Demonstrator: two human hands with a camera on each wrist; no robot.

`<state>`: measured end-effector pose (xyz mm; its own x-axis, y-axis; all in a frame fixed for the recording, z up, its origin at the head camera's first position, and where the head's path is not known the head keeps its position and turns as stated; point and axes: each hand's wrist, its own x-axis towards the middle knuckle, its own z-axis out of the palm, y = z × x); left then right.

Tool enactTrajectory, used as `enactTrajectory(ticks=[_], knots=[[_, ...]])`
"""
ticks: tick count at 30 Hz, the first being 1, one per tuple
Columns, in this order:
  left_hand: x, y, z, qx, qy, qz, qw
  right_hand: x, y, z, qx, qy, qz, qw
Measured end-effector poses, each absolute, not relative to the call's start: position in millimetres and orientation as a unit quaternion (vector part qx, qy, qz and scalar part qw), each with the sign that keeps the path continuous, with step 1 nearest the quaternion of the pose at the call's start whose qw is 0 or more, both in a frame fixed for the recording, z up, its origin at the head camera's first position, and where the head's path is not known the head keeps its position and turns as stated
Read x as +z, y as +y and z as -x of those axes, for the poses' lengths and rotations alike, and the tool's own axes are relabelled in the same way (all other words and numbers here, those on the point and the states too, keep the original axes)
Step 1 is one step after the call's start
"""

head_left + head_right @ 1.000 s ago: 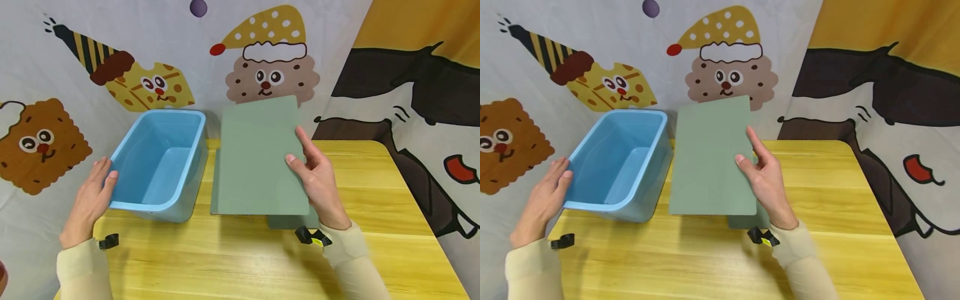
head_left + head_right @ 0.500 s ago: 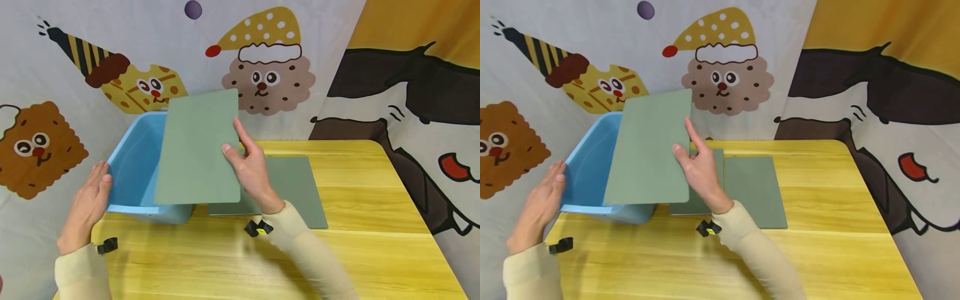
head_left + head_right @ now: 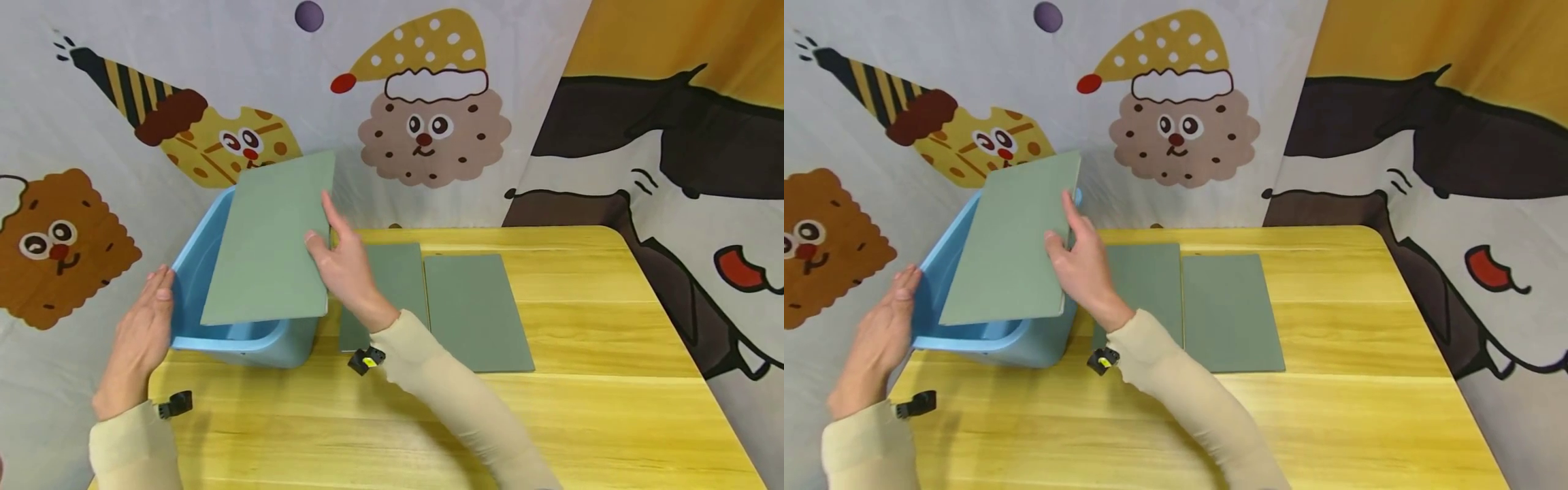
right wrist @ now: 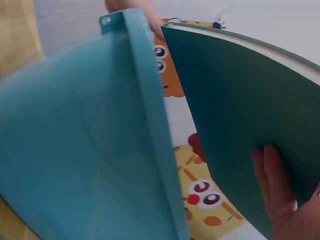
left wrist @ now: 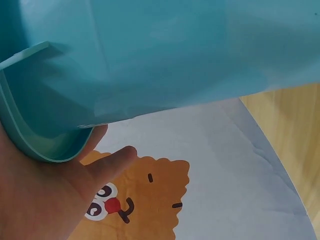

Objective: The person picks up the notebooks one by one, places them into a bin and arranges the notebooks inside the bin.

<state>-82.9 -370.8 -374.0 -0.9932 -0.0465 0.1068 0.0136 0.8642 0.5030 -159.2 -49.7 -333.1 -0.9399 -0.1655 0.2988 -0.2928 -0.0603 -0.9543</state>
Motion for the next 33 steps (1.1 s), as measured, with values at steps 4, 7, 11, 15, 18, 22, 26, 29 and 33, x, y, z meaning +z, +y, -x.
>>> enactTrajectory(ticks=[4,7,11,15,18,22,26,29,33], knots=[[-373.7,-369.8,83.2,-0.264,-0.963,-0.017,0.058,-335.7,-63.7,163.2,0.684,-0.712,-0.159,0.031],[-373.6,-369.9,83.6,-0.266,-0.962,-0.02,0.056,-337.0,-72.4,165.4,0.664,-0.731,-0.154,0.017],[-374.0,-369.8,83.2,-0.263,-0.963,-0.022,0.051,-337.3,-82.3,168.3,0.644,-0.748,-0.158,0.003],[-374.2,-367.9,82.6,-0.254,-0.965,-0.012,0.056,-337.5,-89.9,169.5,0.623,-0.763,-0.172,-0.008],[-374.8,-365.1,82.6,-0.254,-0.965,0.002,0.071,-337.0,-93.4,169.3,0.61,-0.771,-0.183,-0.018],[-375.5,-358.9,82.8,-0.257,-0.963,0.009,0.081,-335.8,-96.0,169.7,0.598,-0.773,-0.208,-0.037],[-376.1,-353.1,82.5,-0.252,-0.964,0.006,0.085,-336.2,-99.0,170.6,0.594,-0.771,-0.22,-0.071],[-377.3,-350.7,82.5,-0.25,-0.964,0.006,0.09,-337.3,-103.1,172.3,0.592,-0.769,-0.221,-0.098],[-377.3,-349.9,80.5,-0.251,-0.963,0.007,0.094,-339.7,-110.0,174.5,0.576,-0.772,-0.234,-0.132]])
